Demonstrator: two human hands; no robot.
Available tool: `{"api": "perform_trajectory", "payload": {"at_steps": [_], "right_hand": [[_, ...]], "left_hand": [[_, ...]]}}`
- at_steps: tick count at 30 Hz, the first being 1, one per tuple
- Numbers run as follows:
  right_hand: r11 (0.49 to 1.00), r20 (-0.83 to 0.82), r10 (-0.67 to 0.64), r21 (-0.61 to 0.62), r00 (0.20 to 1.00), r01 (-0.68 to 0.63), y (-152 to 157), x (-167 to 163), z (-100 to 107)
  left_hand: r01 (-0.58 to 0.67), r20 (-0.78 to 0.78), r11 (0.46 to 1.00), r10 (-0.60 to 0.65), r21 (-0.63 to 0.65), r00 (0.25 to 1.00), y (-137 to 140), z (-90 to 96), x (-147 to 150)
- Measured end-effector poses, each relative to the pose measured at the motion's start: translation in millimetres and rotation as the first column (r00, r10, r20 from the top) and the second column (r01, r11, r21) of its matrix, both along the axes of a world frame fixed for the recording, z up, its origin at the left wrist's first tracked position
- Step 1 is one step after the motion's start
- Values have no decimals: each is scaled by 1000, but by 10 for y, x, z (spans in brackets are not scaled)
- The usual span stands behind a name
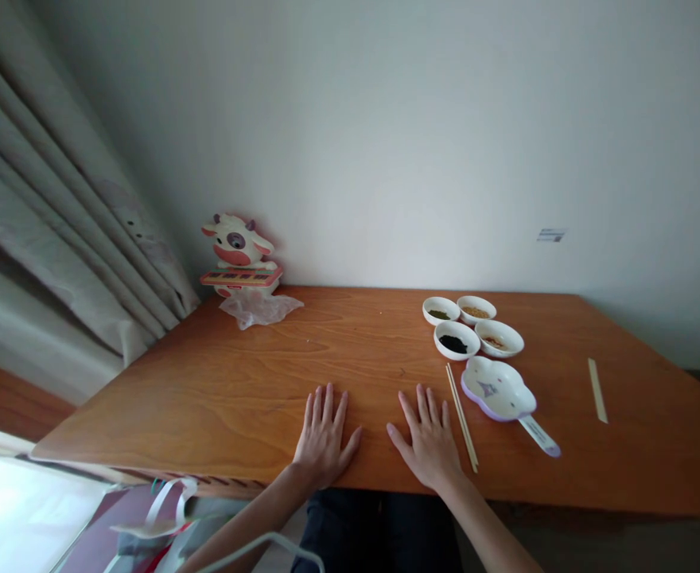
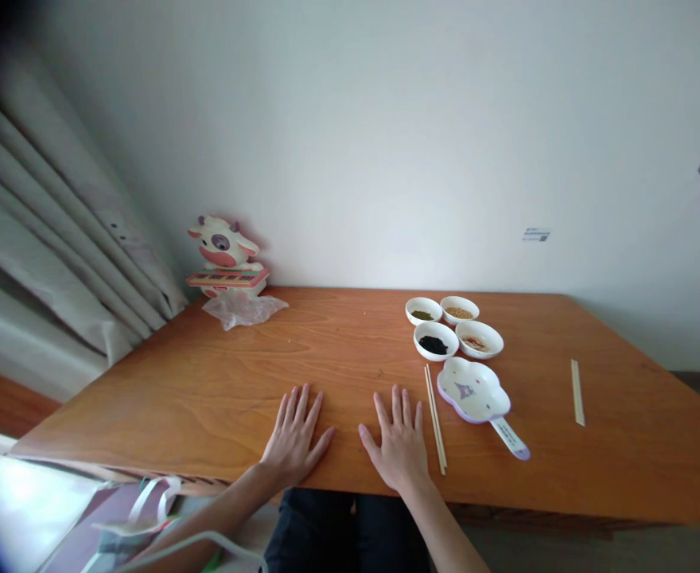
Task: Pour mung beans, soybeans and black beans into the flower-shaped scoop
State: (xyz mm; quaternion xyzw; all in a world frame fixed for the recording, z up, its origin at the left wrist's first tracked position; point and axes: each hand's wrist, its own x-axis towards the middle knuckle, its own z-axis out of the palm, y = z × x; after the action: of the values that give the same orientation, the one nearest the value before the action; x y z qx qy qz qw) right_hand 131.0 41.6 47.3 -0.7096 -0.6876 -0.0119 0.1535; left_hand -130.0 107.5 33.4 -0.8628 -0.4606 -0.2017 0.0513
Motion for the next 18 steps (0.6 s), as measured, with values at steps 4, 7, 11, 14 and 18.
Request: {"api": "perform_trajectory", "payload": {"at_steps": [4,7,11,14,18], "right_hand": [[998,-90,2,55,996,3,0,-35,45],[991,-203,-26,126,979,52,154,-14,107],[984,-289,-63,141,955,108,552,124,159],[976,-350,-101,147,932,160,794,226,140],[974,-385,-90,160,918,163,903,271,108]], "left_hand": [[240,-60,969,-243,-52,968,35,188,55],[463,-61,873,-475,-152,878,91,414,134],[626,-17,730,-655,-275,756,117,614,201],[570,55,766,-582,-296,811,63,643,175],[542,173,789,-514,-288,840,75,604,125]]}}
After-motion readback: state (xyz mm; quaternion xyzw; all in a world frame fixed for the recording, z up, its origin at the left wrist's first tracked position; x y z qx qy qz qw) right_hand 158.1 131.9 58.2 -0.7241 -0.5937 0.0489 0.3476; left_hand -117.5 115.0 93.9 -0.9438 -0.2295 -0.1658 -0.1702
